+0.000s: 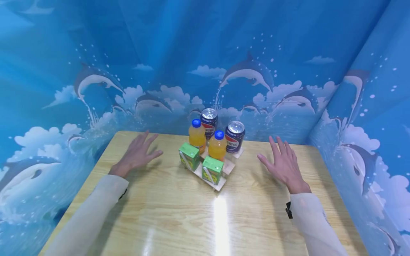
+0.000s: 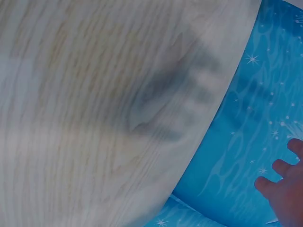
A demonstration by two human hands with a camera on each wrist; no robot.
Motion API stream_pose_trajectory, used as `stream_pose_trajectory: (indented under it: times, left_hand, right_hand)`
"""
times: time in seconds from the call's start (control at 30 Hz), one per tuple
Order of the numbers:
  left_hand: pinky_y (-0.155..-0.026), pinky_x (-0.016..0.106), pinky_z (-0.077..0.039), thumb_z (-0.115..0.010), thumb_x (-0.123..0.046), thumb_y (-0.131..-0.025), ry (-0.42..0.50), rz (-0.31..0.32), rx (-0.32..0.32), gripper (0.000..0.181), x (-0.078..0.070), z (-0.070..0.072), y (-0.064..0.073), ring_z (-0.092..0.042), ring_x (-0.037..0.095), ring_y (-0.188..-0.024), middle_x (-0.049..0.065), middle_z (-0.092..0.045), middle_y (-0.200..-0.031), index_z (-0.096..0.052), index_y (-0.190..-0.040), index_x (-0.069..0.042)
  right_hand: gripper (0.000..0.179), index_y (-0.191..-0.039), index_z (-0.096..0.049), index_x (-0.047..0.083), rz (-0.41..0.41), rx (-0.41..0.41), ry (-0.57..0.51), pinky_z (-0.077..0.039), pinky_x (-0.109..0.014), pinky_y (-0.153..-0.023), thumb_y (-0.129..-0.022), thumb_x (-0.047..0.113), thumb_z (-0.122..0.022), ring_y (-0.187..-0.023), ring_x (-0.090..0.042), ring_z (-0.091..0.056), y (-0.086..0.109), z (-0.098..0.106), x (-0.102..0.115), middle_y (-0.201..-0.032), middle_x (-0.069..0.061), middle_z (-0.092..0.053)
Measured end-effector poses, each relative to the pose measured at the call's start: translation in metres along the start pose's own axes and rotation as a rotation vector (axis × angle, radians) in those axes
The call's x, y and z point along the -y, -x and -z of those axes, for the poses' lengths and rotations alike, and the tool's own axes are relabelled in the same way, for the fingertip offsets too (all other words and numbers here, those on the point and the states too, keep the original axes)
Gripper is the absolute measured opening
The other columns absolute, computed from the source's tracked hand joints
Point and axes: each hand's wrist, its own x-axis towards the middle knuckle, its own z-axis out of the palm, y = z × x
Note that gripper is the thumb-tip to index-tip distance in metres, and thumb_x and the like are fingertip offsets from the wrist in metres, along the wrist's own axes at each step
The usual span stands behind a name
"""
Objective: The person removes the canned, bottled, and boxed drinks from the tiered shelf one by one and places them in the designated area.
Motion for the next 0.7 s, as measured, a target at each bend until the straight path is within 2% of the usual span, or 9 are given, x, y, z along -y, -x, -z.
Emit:
stream_pose_trajectory:
  times: [0.17, 0.3, 0.47, 0.7]
  left_hand:
    - [-0.134, 0.076, -0.009, -0.060, -0.069, -0.104, 0.063, -0.022, 0.025, 0.094, -0.008, 0.000, 0.001, -0.003, 0.049, -0.169, 0.020, -0.003, -0.184, -0.020, -0.176, -0.025]
    - [-0.132, 0.079, -0.015, -0.064, -0.066, -0.104, 0.081, -0.053, 0.024, 0.093, -0.014, -0.003, 0.001, -0.005, 0.048, -0.169, 0.019, -0.004, -0.184, -0.020, -0.176, -0.027]
    - [-0.129, 0.080, -0.023, -0.069, -0.061, -0.103, 0.119, -0.122, 0.023, 0.092, -0.020, -0.008, 0.001, -0.010, 0.047, -0.168, 0.017, -0.008, -0.184, -0.025, -0.175, -0.025]
    - [-0.128, 0.076, -0.030, -0.076, -0.052, -0.102, 0.208, -0.212, 0.062, 0.090, -0.031, -0.016, 0.001, -0.017, 0.044, -0.168, 0.014, -0.014, -0.184, -0.030, -0.173, -0.024]
  right_hand:
    - [0.095, -0.177, -0.010, 0.015, 0.008, -0.013, -0.061, -0.017, -0.087, -0.123, -0.109, 0.060, -0.057, -0.160, -0.063, -0.016, -0.003, 0.004, 0.007, -0.179, -0.032, -0.014]
    - [0.096, -0.177, -0.008, 0.017, 0.015, -0.024, -0.104, -0.019, -0.087, -0.122, -0.108, 0.058, -0.060, -0.161, -0.061, -0.017, -0.005, 0.007, 0.014, -0.180, -0.029, -0.014]
    - [0.096, -0.177, -0.006, 0.019, 0.020, -0.032, -0.146, -0.020, -0.087, -0.122, -0.109, 0.057, -0.061, -0.161, -0.059, -0.018, -0.008, 0.011, 0.023, -0.180, -0.028, -0.014]
    - [0.096, -0.177, -0.007, 0.018, 0.016, -0.039, -0.211, -0.018, -0.086, -0.124, -0.108, 0.057, -0.062, -0.163, -0.058, -0.017, -0.015, 0.016, 0.036, -0.181, -0.025, -0.013]
